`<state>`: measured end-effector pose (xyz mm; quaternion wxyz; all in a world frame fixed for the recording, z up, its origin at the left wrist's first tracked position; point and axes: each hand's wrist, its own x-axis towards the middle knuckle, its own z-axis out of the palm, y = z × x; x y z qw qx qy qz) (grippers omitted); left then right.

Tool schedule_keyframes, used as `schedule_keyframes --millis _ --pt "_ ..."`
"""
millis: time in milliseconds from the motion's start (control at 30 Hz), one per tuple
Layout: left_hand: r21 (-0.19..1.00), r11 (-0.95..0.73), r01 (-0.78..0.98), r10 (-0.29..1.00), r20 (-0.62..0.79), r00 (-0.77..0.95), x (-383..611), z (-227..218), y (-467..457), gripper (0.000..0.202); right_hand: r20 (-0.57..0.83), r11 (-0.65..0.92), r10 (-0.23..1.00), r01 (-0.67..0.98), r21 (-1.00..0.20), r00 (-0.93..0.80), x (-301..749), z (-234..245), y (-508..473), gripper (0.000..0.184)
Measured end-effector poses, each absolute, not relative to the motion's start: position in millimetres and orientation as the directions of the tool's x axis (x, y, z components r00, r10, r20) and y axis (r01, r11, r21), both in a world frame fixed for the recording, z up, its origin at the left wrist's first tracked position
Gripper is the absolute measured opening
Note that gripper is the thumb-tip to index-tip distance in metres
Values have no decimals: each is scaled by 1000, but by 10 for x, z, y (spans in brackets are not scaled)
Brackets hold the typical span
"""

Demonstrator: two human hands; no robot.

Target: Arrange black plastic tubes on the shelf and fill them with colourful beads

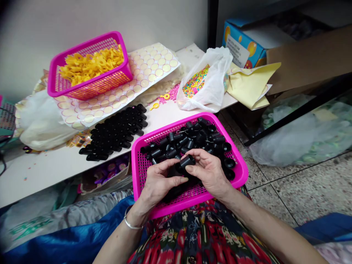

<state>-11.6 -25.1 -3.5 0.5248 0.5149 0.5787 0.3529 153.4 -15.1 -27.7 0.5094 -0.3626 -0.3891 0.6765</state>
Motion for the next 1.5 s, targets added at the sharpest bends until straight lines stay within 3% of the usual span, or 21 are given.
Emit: schedule_keyframes --millis 100,200,300,400,467,567,667,767,1100,1300,1500 --pt "949 237 208 963 -258 80 -110 -46 -248 43 -50 -111 976 -288 -951 -211 1523 -253 -172 29" --pt "969 185 165 975 -201 92 -92 -51 -243 44 95 99 975 11 -995 -203 1502 -243 -223 28" --pt "960 46 275 991 -78 105 -78 -21 -236 38 304 428 868 281 -859 -392 1485 -243 -266 55" --pt "924 -84 373 993 46 110 -123 15 -233 32 319 590 770 428 -685 -552 1490 -226 -248 80" --pt "906 -148 396 989 143 41 -237 21 -227 32 286 570 792 488 -661 -539 1515 -204 -200 79" --pt "858 -163 487 922 308 -235 -598 -29 -200 34 276 432 892 492 -756 -359 1594 -188 -125 63" --pt "853 -4 521 720 364 -591 -1106 -178 -159 39 219 266 963 418 -869 -159 1698 -224 -96 37" --pt "874 142 465 558 317 -767 -1544 -389 -104 44 120 159 985 368 -916 -126 1776 -303 -121 27" --pt "844 281 456 504 274 -819 -1841 -764 169 60 21 96 974 329 -939 -226 1757 -430 -251 24" --pt "735 313 601 563 366 -741 -1815 -755 189 36 -45 38 970 335 -942 -237 1768 -454 -279 25" --pt "708 326 626 481 446 -755 -1816 -795 230 41 -51 44 967 358 -933 -250 1730 -397 -303 24"
